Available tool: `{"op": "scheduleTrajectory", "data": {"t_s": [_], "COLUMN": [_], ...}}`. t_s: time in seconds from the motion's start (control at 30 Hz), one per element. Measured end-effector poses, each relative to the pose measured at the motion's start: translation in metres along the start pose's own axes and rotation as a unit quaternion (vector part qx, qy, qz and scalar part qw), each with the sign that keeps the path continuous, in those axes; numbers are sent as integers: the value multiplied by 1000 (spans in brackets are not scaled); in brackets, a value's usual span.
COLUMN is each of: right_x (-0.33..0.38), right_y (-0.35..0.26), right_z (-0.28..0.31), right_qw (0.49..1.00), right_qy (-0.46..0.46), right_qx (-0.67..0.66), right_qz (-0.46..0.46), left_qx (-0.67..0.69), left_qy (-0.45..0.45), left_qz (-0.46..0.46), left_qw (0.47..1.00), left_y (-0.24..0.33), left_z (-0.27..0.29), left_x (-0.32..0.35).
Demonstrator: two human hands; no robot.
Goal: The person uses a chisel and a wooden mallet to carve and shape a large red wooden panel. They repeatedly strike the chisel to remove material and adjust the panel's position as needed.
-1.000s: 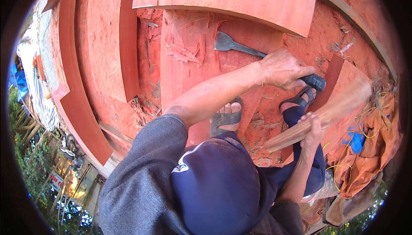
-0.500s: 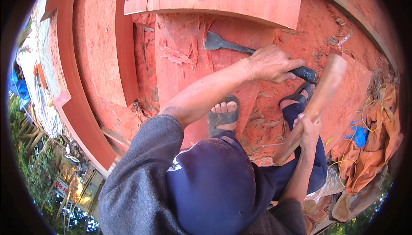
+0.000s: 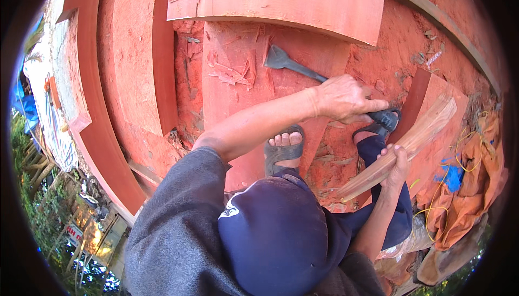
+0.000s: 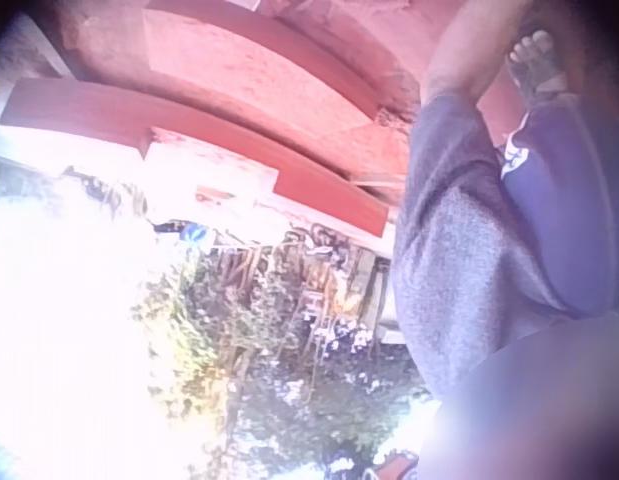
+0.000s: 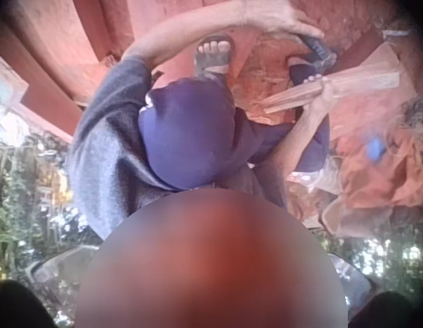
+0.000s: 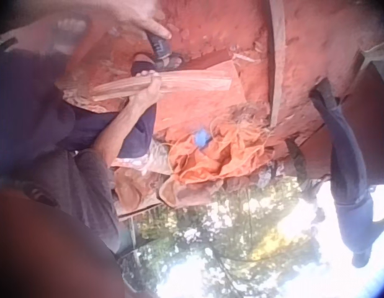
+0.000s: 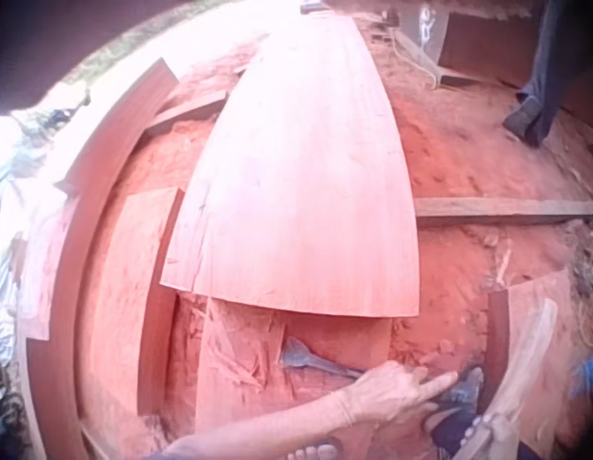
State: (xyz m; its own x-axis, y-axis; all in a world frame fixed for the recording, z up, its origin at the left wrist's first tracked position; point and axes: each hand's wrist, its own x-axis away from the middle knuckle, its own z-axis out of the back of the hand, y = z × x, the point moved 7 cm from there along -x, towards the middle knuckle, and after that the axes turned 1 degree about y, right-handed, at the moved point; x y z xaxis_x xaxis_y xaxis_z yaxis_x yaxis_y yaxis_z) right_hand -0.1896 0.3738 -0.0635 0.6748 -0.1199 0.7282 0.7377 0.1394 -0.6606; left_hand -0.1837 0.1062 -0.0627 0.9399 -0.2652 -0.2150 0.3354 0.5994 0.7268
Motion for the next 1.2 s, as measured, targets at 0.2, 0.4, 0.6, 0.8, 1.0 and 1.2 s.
{"op": "scheduleTrajectory", "data": {"t_s": [0.2,0.4,0.6,0.8,1.0,1.2], "right_x": [4,7,12,3,-4,-3], "right_y": [-17,-14,-19,-23,-9,-16], "right_z": [-1,-26,-31,-36,-24,-35], "right_qw": [999,999,973,982,997,975], "right_qy": [5,-14,-21,-60,-53,-107], "right_qx": [11,-21,225,167,54,192], "right_qz": [30,23,42,72,-31,38], "left_qx": [29,-9,0,16,14,-19], "left_qy": [12,2,-20,-5,24,-42], "left_qz": [36,56,87,76,84,93], "left_qw": [999,998,996,997,996,995], "left_y": [-28,-26,-38,-44,-50,-52], "left_z": [10,15,13,4,5,0], "left_x": [-27,-26,-31,-30,-27,-23]}}
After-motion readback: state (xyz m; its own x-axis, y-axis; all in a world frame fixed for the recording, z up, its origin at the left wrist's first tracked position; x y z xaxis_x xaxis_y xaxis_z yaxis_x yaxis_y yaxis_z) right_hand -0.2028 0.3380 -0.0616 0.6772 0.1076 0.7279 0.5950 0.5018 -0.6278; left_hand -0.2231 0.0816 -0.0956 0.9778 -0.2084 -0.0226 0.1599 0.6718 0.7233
